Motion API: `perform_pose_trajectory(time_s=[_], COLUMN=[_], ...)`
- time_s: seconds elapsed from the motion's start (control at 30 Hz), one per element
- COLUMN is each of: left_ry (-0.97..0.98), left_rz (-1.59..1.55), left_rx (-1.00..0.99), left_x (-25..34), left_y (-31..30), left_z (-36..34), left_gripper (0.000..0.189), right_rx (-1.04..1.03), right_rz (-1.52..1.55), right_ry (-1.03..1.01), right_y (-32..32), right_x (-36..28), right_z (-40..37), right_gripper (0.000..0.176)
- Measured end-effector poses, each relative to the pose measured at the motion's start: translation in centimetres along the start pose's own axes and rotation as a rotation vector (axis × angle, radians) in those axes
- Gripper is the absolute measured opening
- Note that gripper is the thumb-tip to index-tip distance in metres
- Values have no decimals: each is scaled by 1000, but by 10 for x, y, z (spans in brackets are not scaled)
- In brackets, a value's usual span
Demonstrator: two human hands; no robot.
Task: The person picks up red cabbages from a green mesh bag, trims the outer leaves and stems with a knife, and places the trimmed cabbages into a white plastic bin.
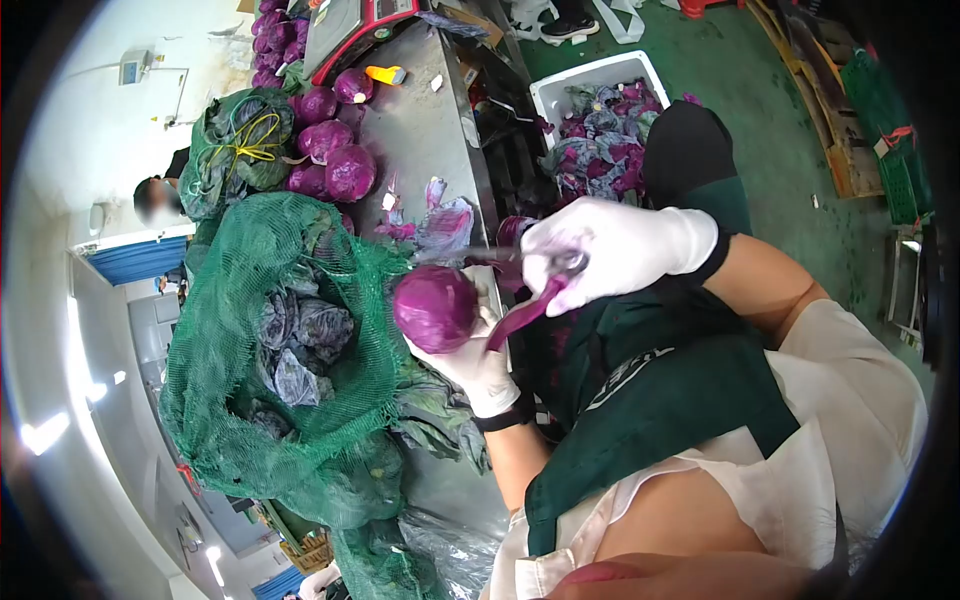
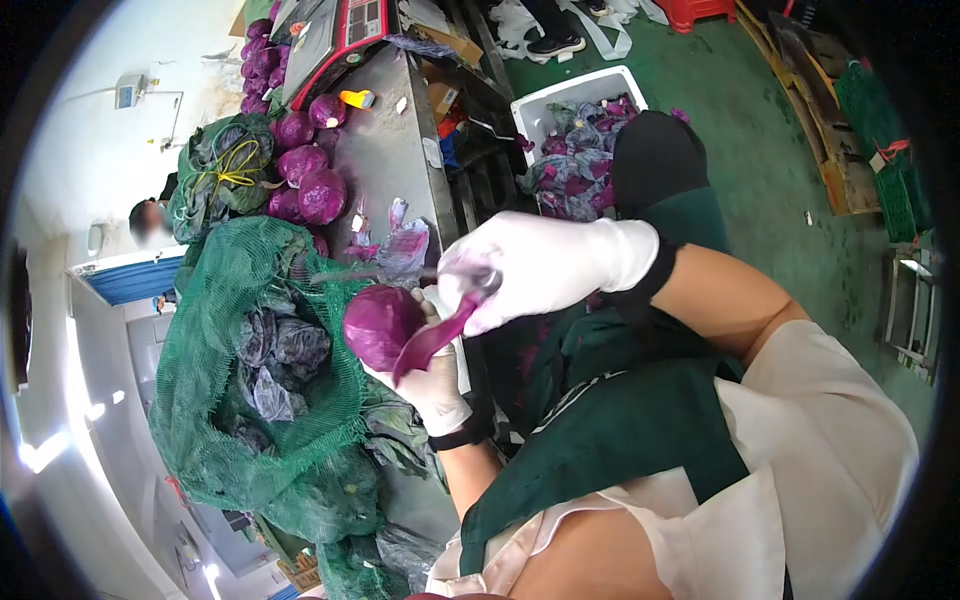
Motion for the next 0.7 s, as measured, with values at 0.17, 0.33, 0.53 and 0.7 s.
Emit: perform_pose_trajectory(time_s=[0.17, 0.33, 0.53, 0.7], left_ry=[-313, -400, -358, -265], left_rz=[-403, -448, -337, -198], left_rx=[-260, -321, -268, -192], left_x=[-17, -34, -43, -42], left_y=[12, 33, 68, 59], left_z=[-5, -8, -14, -13], left_gripper=[69, 66, 32, 35], right_rx=[192, 87, 67, 25], right_rz=[-1124, -569, -590, -564], right_ry=[5, -215, -334, -186], right_y=[-68, -11, 14, 14], right_x=[6, -2, 0, 8], right_z=[-12, 38, 53, 48], right_gripper=[36, 43, 31, 24])
Point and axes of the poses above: each hand's wrist, its own z-axis towards the middle knuckle, its own y-axis out of the palm, x = y × z, the point moved 8 cm from there along z, towards the middle knuckle, and after that the axes turned 9 degrees about -y, right-handed, at the moved point
